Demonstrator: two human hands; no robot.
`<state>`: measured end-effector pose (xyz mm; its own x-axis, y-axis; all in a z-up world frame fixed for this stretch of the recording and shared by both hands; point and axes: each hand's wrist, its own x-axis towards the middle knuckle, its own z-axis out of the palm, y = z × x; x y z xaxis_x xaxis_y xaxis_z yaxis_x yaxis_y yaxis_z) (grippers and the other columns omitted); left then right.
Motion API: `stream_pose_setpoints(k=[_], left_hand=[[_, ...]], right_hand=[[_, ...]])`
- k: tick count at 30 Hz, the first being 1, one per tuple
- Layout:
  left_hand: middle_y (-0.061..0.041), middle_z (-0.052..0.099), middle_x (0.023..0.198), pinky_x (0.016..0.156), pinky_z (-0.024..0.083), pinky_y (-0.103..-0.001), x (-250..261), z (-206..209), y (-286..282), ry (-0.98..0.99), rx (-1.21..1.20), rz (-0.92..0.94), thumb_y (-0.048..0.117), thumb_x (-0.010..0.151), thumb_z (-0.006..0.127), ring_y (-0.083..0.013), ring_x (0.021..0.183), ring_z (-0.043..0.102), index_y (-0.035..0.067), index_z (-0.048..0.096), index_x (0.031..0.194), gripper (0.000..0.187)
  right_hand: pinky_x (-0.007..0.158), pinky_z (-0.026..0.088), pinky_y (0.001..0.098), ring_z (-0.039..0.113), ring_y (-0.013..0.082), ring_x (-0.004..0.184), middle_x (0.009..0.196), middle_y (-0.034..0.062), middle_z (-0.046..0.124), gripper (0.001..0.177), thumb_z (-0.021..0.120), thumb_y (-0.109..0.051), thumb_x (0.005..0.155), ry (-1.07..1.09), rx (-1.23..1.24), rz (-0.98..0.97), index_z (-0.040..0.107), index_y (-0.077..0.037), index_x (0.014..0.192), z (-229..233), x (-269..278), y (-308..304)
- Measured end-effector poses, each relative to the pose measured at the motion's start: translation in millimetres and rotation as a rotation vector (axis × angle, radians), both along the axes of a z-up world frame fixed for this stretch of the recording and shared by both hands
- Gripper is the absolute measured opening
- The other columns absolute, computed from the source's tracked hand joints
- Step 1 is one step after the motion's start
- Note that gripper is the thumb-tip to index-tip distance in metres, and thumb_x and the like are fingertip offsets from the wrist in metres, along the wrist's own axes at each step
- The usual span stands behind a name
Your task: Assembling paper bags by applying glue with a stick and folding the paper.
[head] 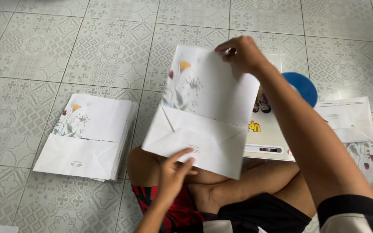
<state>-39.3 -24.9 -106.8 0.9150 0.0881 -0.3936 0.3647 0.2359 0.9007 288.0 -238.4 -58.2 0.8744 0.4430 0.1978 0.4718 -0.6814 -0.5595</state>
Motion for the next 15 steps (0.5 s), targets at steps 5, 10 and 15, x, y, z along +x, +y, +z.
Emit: stream_pose_setpoints(k=[5, 10, 15], left_hand=[[-0.011, 0.076, 0.077, 0.059, 0.057, -0.022, -5, -30, -31, 0.014, 0.035, -0.114, 0.010, 0.087, 0.071, -0.0142, 0.061, 0.070, 0.005, 0.069, 0.130, 0.043], [-0.010, 0.078, 0.098, 0.064, 0.061, -0.022, 9, -40, -47, -0.043, 0.017, -0.153, 0.003, 0.091, 0.066, -0.0148, 0.081, 0.077, 0.005, 0.064, 0.131, 0.041], [-0.016, 0.079, 0.088, 0.027, 0.034, -0.021, 21, -17, -41, -0.013, 0.041, -0.358, 0.030, 0.099, 0.052, -0.0151, 0.039, 0.063, 0.015, 0.046, 0.152, 0.056]], right_hand=[[0.079, 0.062, 0.0288, 0.075, 0.0221, 0.082, 0.109, 0.0105, 0.078, 0.030, 0.069, 0.010, 0.084, 0.018, -0.036, 0.021, 0.080, -0.007, 0.106, -58, -1, 15], [0.091, 0.056, 0.0407, 0.070, 0.0320, 0.103, 0.119, 0.0130, 0.075, 0.036, 0.067, 0.013, 0.080, -0.211, -0.051, 0.047, 0.080, -0.004, 0.109, -82, -12, 12], [0.096, 0.055, 0.0427, 0.064, 0.0331, 0.118, 0.135, 0.0166, 0.065, 0.030, 0.073, -0.002, 0.091, -0.220, 0.085, -0.005, 0.073, -0.006, 0.121, -77, -60, 7]])
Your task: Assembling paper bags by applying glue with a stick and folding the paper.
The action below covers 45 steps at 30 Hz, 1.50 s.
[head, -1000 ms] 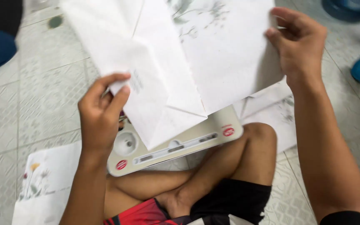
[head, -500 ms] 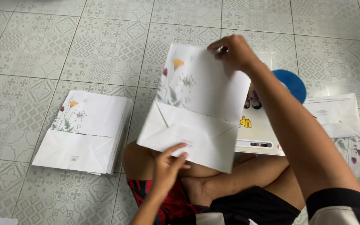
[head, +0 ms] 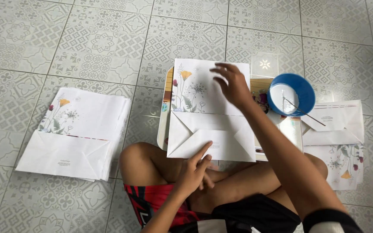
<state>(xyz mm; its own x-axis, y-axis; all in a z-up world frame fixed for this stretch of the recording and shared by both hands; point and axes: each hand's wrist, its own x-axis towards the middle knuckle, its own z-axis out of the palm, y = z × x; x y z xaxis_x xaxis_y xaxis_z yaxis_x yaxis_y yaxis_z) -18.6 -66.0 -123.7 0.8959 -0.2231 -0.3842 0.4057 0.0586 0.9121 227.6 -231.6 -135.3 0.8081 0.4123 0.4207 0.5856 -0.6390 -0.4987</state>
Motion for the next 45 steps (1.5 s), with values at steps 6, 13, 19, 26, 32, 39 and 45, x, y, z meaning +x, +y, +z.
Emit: stream_pose_setpoints(k=[6, 13, 19, 26, 32, 39, 45], left_hand=[[-0.004, 0.067, 0.062, 0.034, 0.039, -0.023, -2, 1, 35, -0.101, 0.151, 0.086, 0.013, 0.095, 0.063, -0.0084, 0.043, 0.054, 0.005, 0.079, 0.109, 0.023], [0.006, 0.072, 0.090, 0.076, 0.053, -0.030, 61, -31, 76, -0.987, 0.881, 0.090, 0.021, 0.096, 0.067, -0.0171, 0.088, 0.069, 0.022, 0.076, 0.101, 0.010], [0.003, 0.066, 0.117, 0.095, 0.045, -0.044, 76, -34, 78, -0.991, 1.077, -0.204, 0.018, 0.080, 0.080, -0.0222, 0.120, 0.058, 0.021, 0.073, 0.115, 0.036], [-0.020, 0.029, 0.161, 0.117, 0.014, -0.062, 78, 8, 73, -0.653, 1.083, -0.610, 0.048, 0.073, 0.084, -0.0380, 0.153, 0.019, 0.016, 0.040, 0.154, 0.097], [-0.027, 0.004, 0.167, 0.114, 0.013, -0.059, 85, 24, 55, -0.511, 1.191, -0.757, 0.061, 0.063, 0.087, -0.0387, 0.155, 0.007, 0.022, 0.020, 0.162, 0.126], [-0.026, -0.002, 0.168, 0.117, 0.003, -0.060, 98, 12, 49, -0.478, 1.286, -0.819, 0.077, 0.056, 0.083, -0.0380, 0.156, -0.001, 0.027, 0.018, 0.162, 0.134], [-0.031, -0.009, 0.166, 0.119, -0.013, -0.061, 98, -1, 35, -0.457, 1.198, -0.780, 0.082, 0.063, 0.075, -0.0427, 0.154, -0.014, 0.020, 0.014, 0.163, 0.133]], right_hand=[[0.071, 0.056, 0.0271, 0.067, 0.0168, 0.083, 0.100, 0.0085, 0.069, 0.025, 0.075, 0.003, 0.090, 0.110, 0.157, -0.029, 0.074, -0.002, 0.114, 26, -112, -44], [0.068, 0.059, 0.0394, 0.074, 0.0310, 0.076, 0.083, 0.0135, 0.076, 0.014, 0.075, 0.000, 0.087, 0.254, 0.170, -0.065, 0.077, -0.006, 0.099, 3, -161, -83], [0.088, 0.056, 0.0415, 0.070, 0.0306, 0.111, 0.107, 0.0097, 0.076, 0.018, 0.071, 0.000, 0.088, 0.147, -0.005, 0.062, 0.080, -0.009, 0.100, -12, -166, -90], [0.113, 0.032, 0.0565, 0.037, 0.0426, 0.146, 0.156, 0.0186, 0.044, 0.080, 0.089, -0.025, 0.070, 0.459, -0.111, 0.079, 0.060, -0.021, 0.144, 2, -164, -90], [0.120, 0.004, 0.0647, -0.001, 0.0460, 0.156, 0.170, 0.0248, 0.008, 0.126, 0.098, -0.053, 0.055, 0.557, -0.286, 0.081, 0.034, -0.029, 0.161, 5, -152, -73], [0.121, -0.015, 0.0591, -0.015, 0.0388, 0.157, 0.172, 0.0198, -0.006, 0.150, 0.097, -0.071, 0.043, 0.650, -0.429, 0.101, 0.018, -0.033, 0.165, -18, -133, -73], [0.120, -0.018, 0.0578, -0.017, 0.0370, 0.157, 0.172, 0.0183, -0.007, 0.147, 0.096, -0.072, 0.047, 0.674, -0.456, 0.079, 0.018, -0.032, 0.165, -19, -133, -70]])
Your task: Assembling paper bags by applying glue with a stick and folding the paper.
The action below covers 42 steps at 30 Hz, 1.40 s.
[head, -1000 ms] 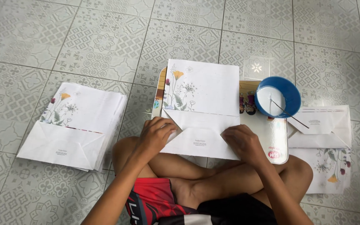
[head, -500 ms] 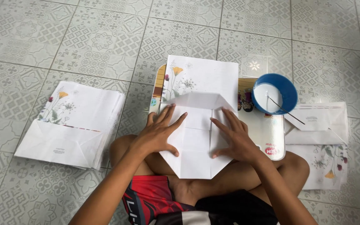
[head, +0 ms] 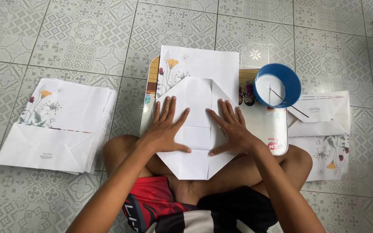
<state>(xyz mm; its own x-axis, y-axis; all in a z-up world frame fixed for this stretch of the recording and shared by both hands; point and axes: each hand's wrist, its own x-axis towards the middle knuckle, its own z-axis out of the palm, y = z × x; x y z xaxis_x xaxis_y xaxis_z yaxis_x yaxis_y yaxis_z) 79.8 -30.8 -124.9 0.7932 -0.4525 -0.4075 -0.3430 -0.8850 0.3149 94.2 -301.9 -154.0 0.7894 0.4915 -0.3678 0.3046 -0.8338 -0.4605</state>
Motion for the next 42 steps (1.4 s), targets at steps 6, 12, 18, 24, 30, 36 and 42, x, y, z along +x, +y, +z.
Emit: stream_pose_setpoints(k=[6, 12, 18, 24, 30, 36, 42], left_hand=[[-0.025, 0.011, 0.166, 0.116, -0.011, -0.070, -15, -31, -37, -0.267, -0.090, 0.002, 0.075, 0.095, 0.033, -0.0425, 0.155, 0.000, 0.024, 0.027, 0.160, 0.083], [-0.021, 0.020, 0.165, 0.111, -0.006, -0.078, -15, -31, -64, -0.330, -0.113, 0.037, 0.065, 0.102, 0.028, -0.0452, 0.153, 0.009, 0.029, 0.035, 0.157, 0.066], [-0.021, 0.033, 0.160, 0.106, 0.003, -0.084, -17, -40, -68, -0.440, -0.153, 0.037, 0.061, 0.102, 0.036, -0.0515, 0.150, 0.018, 0.040, 0.029, 0.158, 0.061], [-0.019, 0.038, 0.158, 0.105, 0.005, -0.084, -18, -41, -69, -0.475, -0.137, 0.033, 0.058, 0.102, 0.036, -0.0513, 0.149, 0.020, 0.042, 0.042, 0.152, 0.053], [-0.018, 0.036, 0.160, 0.107, 0.003, -0.082, -19, -40, -71, -0.449, -0.118, 0.052, 0.066, 0.099, 0.037, -0.0489, 0.151, 0.018, 0.042, 0.049, 0.147, 0.055], [-0.017, 0.036, 0.160, 0.107, 0.003, -0.082, -19, -35, -71, -0.439, -0.102, 0.049, 0.066, 0.099, 0.038, -0.0485, 0.151, 0.019, 0.041, 0.050, 0.147, 0.056], [-0.018, 0.036, 0.160, 0.108, 0.002, -0.082, -19, -39, -72, -0.455, -0.122, 0.059, 0.065, 0.098, 0.041, -0.0487, 0.151, 0.018, 0.041, 0.051, 0.147, 0.056]], right_hand=[[0.121, -0.018, 0.0556, -0.010, 0.0360, 0.158, 0.172, 0.0196, 0.003, 0.144, 0.097, -0.069, 0.042, -0.034, 0.167, -0.048, 0.028, -0.030, 0.163, 2, -6, -2], [0.115, 0.040, 0.0510, 0.051, 0.0386, 0.139, 0.146, 0.0173, 0.054, 0.064, 0.084, -0.030, 0.083, -0.284, 0.601, -0.352, 0.063, -0.016, 0.141, 9, -39, -24], [0.056, 0.054, 0.0190, 0.069, 0.0135, 0.079, 0.099, 0.0094, 0.066, 0.039, 0.068, -0.024, 0.106, -0.274, 1.122, -1.294, 0.056, -0.005, 0.138, -3, -45, -76], [0.059, 0.054, 0.0198, 0.068, 0.0152, 0.085, 0.105, 0.0119, 0.066, 0.036, 0.065, -0.017, 0.110, -0.459, 1.179, -1.206, 0.056, -0.006, 0.144, -14, -31, -119], [0.060, 0.056, 0.0284, 0.071, 0.0249, 0.085, 0.100, 0.0217, 0.070, 0.017, 0.061, -0.007, 0.115, -0.799, 0.980, -0.973, 0.067, 0.007, 0.121, 11, -26, -116], [0.056, 0.057, 0.0344, 0.072, 0.0306, 0.080, 0.096, 0.0256, 0.071, 0.015, 0.061, -0.005, 0.115, -0.914, 0.938, -0.951, 0.067, 0.010, 0.116, 33, -45, -100], [0.065, 0.060, 0.0354, 0.074, 0.0290, 0.087, 0.100, 0.0229, 0.072, 0.013, 0.061, -0.005, 0.112, -0.834, 0.959, -1.071, 0.067, 0.007, 0.115, 26, -70, -72]])
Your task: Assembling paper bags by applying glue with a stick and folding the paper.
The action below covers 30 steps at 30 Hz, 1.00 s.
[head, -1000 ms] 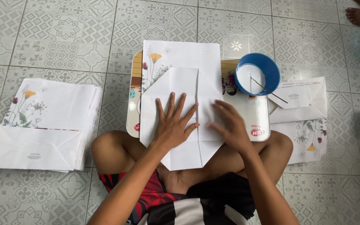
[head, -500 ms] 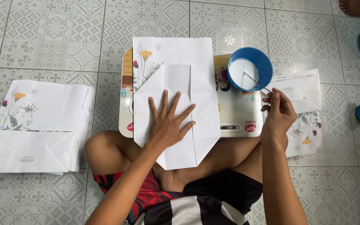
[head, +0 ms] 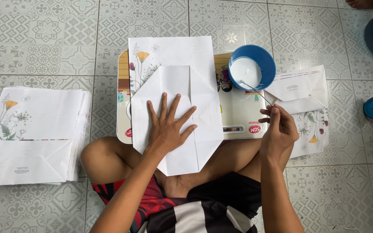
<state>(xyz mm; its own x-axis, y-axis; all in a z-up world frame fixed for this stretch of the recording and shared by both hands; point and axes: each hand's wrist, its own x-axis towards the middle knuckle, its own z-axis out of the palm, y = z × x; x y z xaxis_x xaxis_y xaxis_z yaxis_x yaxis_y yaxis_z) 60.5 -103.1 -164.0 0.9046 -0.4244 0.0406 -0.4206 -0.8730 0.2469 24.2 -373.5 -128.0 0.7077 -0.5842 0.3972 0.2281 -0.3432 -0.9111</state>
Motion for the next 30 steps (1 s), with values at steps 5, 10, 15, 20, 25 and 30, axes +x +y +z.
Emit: stream_pose_setpoints(k=[5, 10, 15, 20, 25, 30], left_hand=[[-0.017, 0.037, 0.160, 0.108, 0.002, -0.082, -1, -2, 0, -0.009, -0.006, 0.002, 0.065, 0.098, 0.043, -0.0482, 0.151, 0.018, 0.042, 0.050, 0.147, 0.055], [-0.015, 0.036, 0.161, 0.109, 0.000, -0.080, -2, -1, 0, 0.002, 0.012, 0.011, 0.066, 0.097, 0.042, -0.0469, 0.152, 0.017, 0.043, 0.049, 0.147, 0.055], [-0.015, 0.036, 0.160, 0.109, 0.001, -0.080, -1, 3, 1, 0.018, 0.018, 0.010, 0.065, 0.098, 0.042, -0.0468, 0.152, 0.018, 0.044, 0.048, 0.148, 0.055], [-0.014, 0.036, 0.161, 0.110, 0.002, -0.079, 1, 6, 1, 0.036, 0.015, 0.032, 0.065, 0.097, 0.042, -0.0455, 0.152, 0.018, 0.045, 0.047, 0.147, 0.054], [-0.012, 0.035, 0.161, 0.111, 0.002, -0.078, 0, 7, 0, 0.034, 0.034, 0.029, 0.065, 0.097, 0.041, -0.0443, 0.153, 0.018, 0.046, 0.047, 0.147, 0.054], [-0.013, 0.035, 0.162, 0.110, 0.003, -0.079, 0, 3, 1, 0.032, 0.023, 0.029, 0.066, 0.097, 0.041, -0.0450, 0.152, 0.018, 0.046, 0.047, 0.147, 0.055]], right_hand=[[0.070, 0.063, 0.0413, 0.075, 0.0331, 0.091, 0.102, 0.0254, 0.073, 0.013, 0.061, -0.003, 0.112, -0.034, -0.004, -0.010, 0.066, 0.008, 0.115, 6, 3, -3], [0.071, 0.065, 0.0451, 0.076, 0.0367, 0.089, 0.099, 0.0289, 0.073, 0.012, 0.063, 0.001, 0.110, -0.081, -0.059, 0.041, 0.066, 0.013, 0.112, 13, 40, -12], [0.070, 0.066, 0.0401, 0.077, 0.0342, 0.087, 0.098, 0.0266, 0.074, 0.009, 0.069, 0.004, 0.104, -0.067, -0.275, 0.169, 0.071, 0.012, 0.109, 34, 69, 5], [0.071, 0.066, 0.0419, 0.077, 0.0356, 0.086, 0.097, 0.0275, 0.074, 0.009, 0.071, 0.006, 0.102, -0.057, -0.311, 0.200, 0.071, 0.013, 0.109, 43, 60, 27], [0.073, 0.066, 0.0439, 0.076, 0.0361, 0.086, 0.096, 0.0279, 0.074, 0.010, 0.069, 0.005, 0.103, -0.103, -0.265, 0.180, 0.070, 0.013, 0.109, 39, 54, 23], [0.070, 0.067, 0.0411, 0.077, 0.0327, 0.086, 0.095, 0.0255, 0.075, 0.011, 0.066, 0.000, 0.108, -0.133, -0.113, 0.104, 0.069, 0.011, 0.108, 25, 54, 9]])
